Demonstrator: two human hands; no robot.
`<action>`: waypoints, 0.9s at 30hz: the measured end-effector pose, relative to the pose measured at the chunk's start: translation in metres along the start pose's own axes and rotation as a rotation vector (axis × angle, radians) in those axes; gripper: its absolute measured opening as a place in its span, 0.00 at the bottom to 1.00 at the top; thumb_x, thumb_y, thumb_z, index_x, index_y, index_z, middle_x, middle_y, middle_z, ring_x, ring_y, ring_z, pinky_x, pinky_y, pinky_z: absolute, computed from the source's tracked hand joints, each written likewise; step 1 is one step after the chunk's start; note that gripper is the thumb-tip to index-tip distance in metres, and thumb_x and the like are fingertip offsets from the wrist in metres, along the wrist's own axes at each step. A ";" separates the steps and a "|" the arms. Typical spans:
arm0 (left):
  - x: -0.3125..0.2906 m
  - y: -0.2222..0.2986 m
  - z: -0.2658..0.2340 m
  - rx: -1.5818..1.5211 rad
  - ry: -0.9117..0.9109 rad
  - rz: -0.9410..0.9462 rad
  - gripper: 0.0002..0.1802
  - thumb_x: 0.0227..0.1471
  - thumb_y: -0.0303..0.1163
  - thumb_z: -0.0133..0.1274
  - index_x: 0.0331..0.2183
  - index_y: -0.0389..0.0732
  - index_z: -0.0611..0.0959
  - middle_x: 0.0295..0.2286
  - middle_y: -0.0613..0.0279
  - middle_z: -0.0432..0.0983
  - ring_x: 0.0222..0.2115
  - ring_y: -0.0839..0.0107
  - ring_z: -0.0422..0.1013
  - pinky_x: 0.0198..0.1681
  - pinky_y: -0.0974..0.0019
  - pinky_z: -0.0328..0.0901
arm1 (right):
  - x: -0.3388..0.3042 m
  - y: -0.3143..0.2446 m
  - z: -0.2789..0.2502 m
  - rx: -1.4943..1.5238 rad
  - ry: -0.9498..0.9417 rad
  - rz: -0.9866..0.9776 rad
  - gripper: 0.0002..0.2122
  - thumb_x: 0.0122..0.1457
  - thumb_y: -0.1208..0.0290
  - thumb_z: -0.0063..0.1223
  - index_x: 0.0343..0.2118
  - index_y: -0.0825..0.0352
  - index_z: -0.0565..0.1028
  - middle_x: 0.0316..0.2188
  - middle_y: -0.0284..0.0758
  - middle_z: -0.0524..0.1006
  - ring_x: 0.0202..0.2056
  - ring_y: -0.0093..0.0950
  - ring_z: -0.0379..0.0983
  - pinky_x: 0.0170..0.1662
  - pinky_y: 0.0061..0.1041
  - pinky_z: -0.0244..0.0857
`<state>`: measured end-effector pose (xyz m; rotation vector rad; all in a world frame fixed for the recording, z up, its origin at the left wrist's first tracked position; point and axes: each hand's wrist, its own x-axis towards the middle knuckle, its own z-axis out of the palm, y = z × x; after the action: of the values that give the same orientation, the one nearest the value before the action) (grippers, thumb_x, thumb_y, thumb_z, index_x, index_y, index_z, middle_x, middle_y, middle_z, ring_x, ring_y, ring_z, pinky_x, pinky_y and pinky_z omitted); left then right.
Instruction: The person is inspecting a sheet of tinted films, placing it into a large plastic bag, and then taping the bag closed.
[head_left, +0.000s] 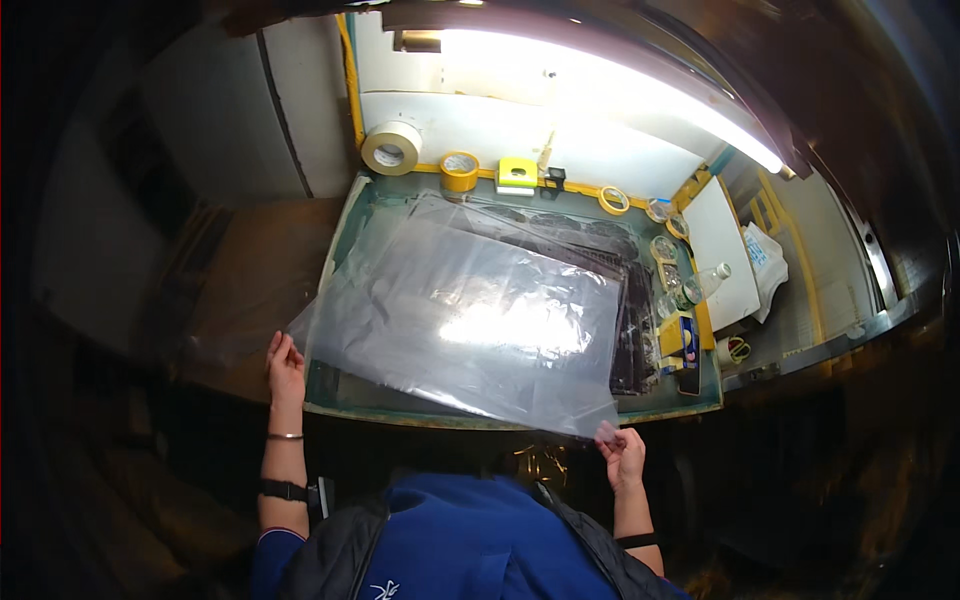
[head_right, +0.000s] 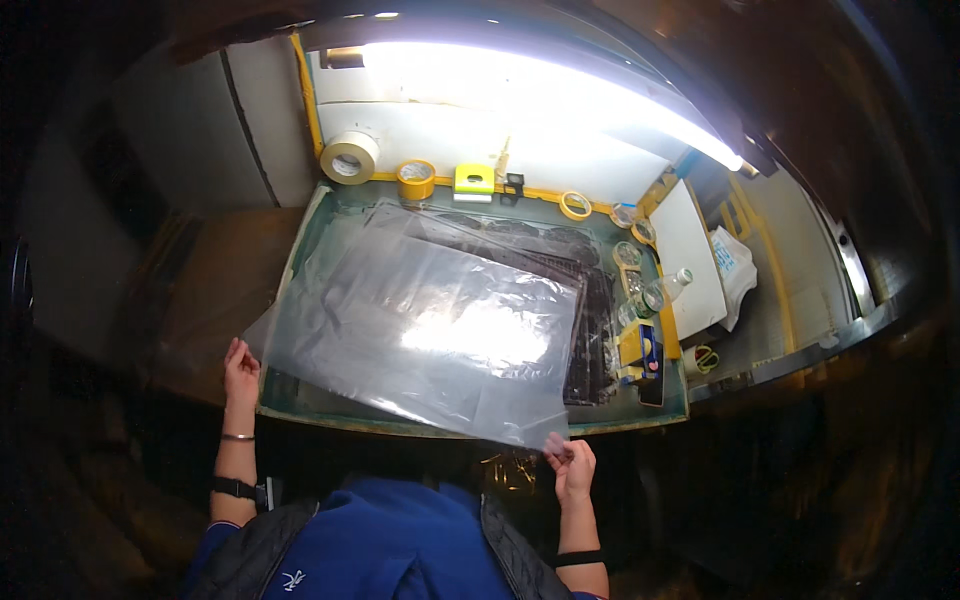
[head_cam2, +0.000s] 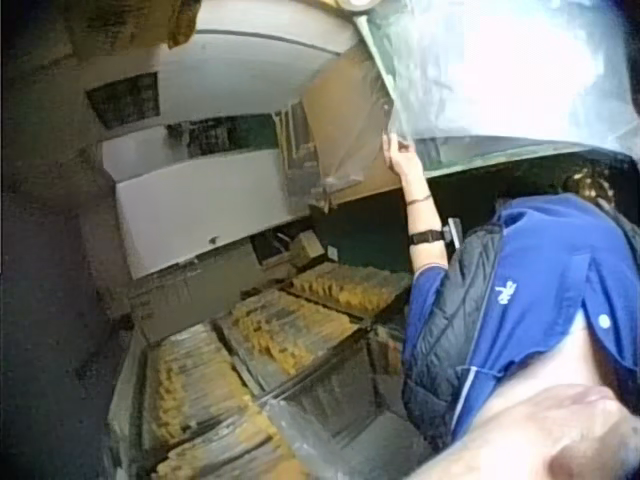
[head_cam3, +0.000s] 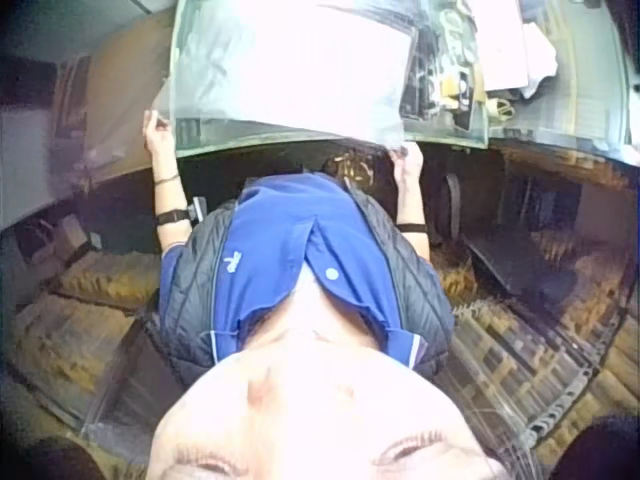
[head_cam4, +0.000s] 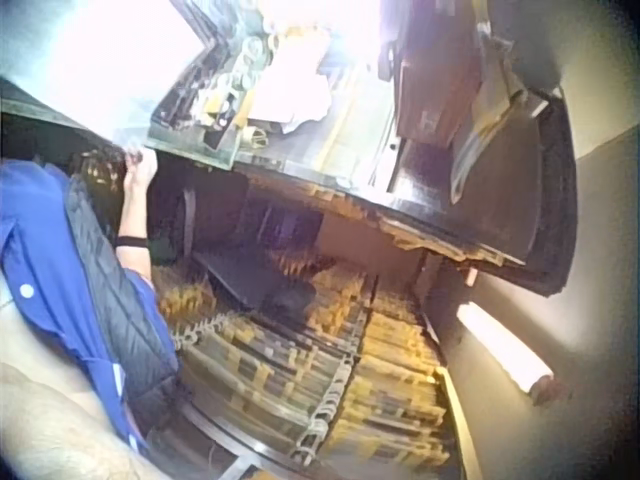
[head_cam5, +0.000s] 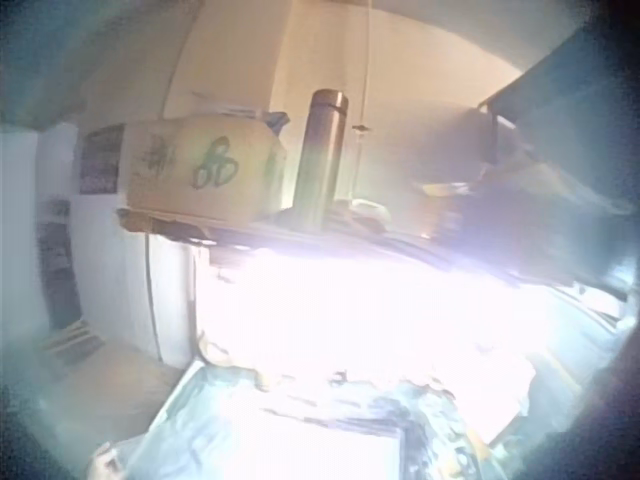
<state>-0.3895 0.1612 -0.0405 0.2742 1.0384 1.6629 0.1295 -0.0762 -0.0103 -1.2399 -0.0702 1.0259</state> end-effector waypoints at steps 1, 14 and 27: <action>-0.006 0.008 -0.011 -0.007 0.020 0.000 0.12 0.47 0.27 0.53 0.37 0.45 0.76 0.26 0.71 0.71 0.26 0.82 0.67 0.27 0.78 0.63 | -0.003 -0.001 0.003 -0.085 -0.038 0.033 0.03 0.49 0.77 0.42 0.21 0.65 0.66 0.30 0.40 0.74 0.29 0.30 0.73 0.34 0.30 0.71; -0.110 -0.036 -0.037 0.371 -0.197 -0.608 0.13 0.46 0.37 0.54 0.31 0.38 0.78 0.27 0.59 0.76 0.28 0.70 0.72 0.34 0.67 0.68 | 0.044 -0.003 0.007 -1.216 -0.764 0.543 0.05 0.49 0.75 0.55 0.27 0.72 0.73 0.20 0.35 0.74 0.21 0.23 0.71 0.26 0.22 0.68; -0.202 -0.036 -0.007 0.588 -0.060 -0.037 0.10 0.48 0.37 0.54 0.29 0.40 0.80 0.27 0.67 0.75 0.26 0.82 0.70 0.31 0.76 0.66 | 0.077 -0.015 0.111 -1.100 -0.898 -0.200 0.08 0.51 0.75 0.54 0.32 0.74 0.73 0.27 0.37 0.73 0.29 0.25 0.70 0.33 0.22 0.69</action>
<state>-0.2949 -0.0174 -0.0068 0.6786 1.4608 1.2753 0.1214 0.0580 0.0082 -1.5502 -1.5914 1.3341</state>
